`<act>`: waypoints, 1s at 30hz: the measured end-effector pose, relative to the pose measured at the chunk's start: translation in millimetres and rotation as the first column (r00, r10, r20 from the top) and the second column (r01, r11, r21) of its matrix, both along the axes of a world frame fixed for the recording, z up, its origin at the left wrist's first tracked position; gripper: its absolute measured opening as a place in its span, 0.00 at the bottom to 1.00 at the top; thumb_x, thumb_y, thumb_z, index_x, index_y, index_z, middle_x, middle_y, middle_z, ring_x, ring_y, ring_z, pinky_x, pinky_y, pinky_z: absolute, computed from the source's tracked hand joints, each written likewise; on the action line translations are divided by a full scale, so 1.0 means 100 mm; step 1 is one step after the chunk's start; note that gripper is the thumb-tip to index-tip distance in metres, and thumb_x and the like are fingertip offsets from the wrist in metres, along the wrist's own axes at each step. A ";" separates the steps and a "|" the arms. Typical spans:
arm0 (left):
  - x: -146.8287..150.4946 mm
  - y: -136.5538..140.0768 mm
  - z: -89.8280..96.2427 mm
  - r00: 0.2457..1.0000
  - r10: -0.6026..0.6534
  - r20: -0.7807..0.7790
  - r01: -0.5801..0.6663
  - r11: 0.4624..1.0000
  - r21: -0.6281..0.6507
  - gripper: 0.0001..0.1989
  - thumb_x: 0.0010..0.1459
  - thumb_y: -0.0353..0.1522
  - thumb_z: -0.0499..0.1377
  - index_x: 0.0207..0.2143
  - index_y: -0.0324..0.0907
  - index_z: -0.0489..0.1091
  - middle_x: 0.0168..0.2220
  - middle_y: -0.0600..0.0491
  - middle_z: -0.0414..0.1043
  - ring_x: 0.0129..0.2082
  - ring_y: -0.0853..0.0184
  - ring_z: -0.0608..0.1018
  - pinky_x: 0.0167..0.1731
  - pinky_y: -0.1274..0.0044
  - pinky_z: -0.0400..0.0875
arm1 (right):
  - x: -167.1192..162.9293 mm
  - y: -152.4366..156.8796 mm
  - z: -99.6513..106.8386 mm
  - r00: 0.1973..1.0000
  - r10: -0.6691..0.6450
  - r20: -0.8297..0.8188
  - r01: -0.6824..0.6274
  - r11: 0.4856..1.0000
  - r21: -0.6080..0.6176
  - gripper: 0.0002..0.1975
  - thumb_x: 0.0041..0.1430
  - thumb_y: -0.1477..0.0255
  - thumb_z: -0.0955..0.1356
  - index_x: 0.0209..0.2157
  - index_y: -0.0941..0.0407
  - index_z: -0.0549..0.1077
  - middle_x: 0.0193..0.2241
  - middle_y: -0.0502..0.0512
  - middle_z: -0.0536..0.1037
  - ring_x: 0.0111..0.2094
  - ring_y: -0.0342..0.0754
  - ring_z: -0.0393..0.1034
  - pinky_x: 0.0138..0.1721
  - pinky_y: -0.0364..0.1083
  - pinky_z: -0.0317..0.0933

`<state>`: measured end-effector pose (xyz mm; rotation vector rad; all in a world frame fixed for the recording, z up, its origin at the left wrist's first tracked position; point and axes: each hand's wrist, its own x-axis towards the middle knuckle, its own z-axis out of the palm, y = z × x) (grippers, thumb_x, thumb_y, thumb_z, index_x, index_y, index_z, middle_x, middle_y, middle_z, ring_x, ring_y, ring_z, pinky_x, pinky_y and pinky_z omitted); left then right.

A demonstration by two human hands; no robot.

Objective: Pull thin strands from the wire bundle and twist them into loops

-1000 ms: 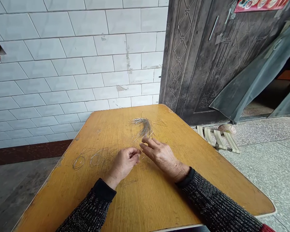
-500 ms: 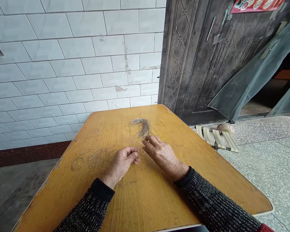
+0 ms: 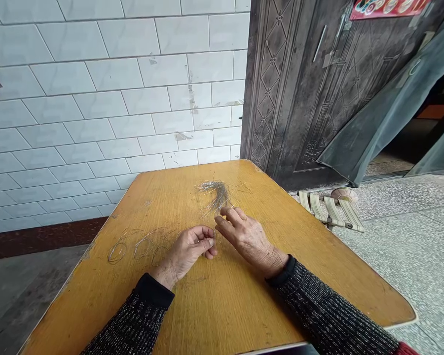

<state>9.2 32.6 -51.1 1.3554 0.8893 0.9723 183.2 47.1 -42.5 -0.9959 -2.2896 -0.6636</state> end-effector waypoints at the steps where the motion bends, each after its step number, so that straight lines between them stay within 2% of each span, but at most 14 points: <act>1: -0.01 0.00 0.01 1.000 -0.011 0.003 0.011 1.000 -0.001 0.11 0.48 0.36 0.61 0.32 0.38 0.66 0.23 0.55 0.67 0.23 0.71 0.72 0.24 0.79 0.64 | 0.00 -0.01 0.01 1.000 0.022 0.004 -0.022 1.000 -0.006 0.09 0.60 0.75 0.60 0.39 0.59 0.68 0.40 0.60 0.68 0.35 0.47 0.61 0.27 0.42 0.60; 5: -0.01 0.00 0.05 0.998 0.004 -0.059 -0.004 1.000 0.006 0.12 0.51 0.39 0.58 0.29 0.38 0.67 0.22 0.56 0.66 0.17 0.75 0.68 0.18 0.81 0.59 | -0.01 -0.04 0.06 0.994 0.102 0.028 -0.101 0.994 -0.031 0.10 0.60 0.76 0.59 0.40 0.61 0.68 0.40 0.62 0.68 0.37 0.48 0.61 0.32 0.45 0.63; 9: 0.01 0.02 0.08 0.984 0.098 -0.152 -0.086 0.993 0.084 0.13 0.48 0.40 0.60 0.25 0.37 0.68 0.20 0.58 0.64 0.13 0.79 0.59 0.14 0.82 0.51 | -0.04 -0.06 0.07 0.990 0.121 0.072 -0.117 0.992 -0.054 0.12 0.61 0.76 0.56 0.39 0.60 0.69 0.40 0.61 0.68 0.36 0.48 0.61 0.31 0.45 0.63; 12: 0.02 0.03 0.07 0.973 0.160 -0.169 -0.149 0.986 0.074 0.14 0.45 0.40 0.62 0.25 0.37 0.69 0.19 0.59 0.63 0.14 0.78 0.59 0.14 0.83 0.51 | -0.07 -0.05 0.04 0.988 0.111 0.107 -0.106 0.993 -0.047 0.12 0.61 0.77 0.56 0.40 0.60 0.68 0.40 0.60 0.68 0.35 0.47 0.61 0.31 0.44 0.62; 17: 0.01 0.02 0.06 0.973 0.149 -0.177 -0.144 0.989 0.040 0.14 0.45 0.40 0.62 0.26 0.37 0.68 0.19 0.58 0.63 0.15 0.77 0.63 0.15 0.82 0.56 | -0.08 -0.03 0.00 0.989 0.065 0.130 -0.060 0.997 -0.042 0.10 0.60 0.76 0.58 0.38 0.59 0.69 0.37 0.59 0.69 0.33 0.46 0.62 0.27 0.43 0.61; 24: 0.00 0.01 0.06 0.986 0.154 -0.059 -0.155 0.988 0.001 0.12 0.45 0.38 0.62 0.25 0.37 0.67 0.20 0.58 0.62 0.17 0.76 0.63 0.17 0.82 0.58 | -0.07 -0.06 0.04 0.995 0.014 0.095 -0.011 0.999 -0.030 0.09 0.60 0.76 0.59 0.34 0.58 0.69 0.32 0.57 0.69 0.31 0.46 0.61 0.25 0.42 0.58; 30: 0.00 0.01 0.07 0.981 0.180 0.066 -0.177 0.983 -0.050 0.12 0.43 0.37 0.63 0.25 0.38 0.67 0.21 0.58 0.64 0.17 0.78 0.63 0.17 0.83 0.57 | -0.03 -0.05 0.04 0.999 -0.017 0.033 0.019 0.998 -0.054 0.08 0.58 0.80 0.59 0.37 0.59 0.67 0.30 0.56 0.68 0.30 0.46 0.62 0.25 0.42 0.58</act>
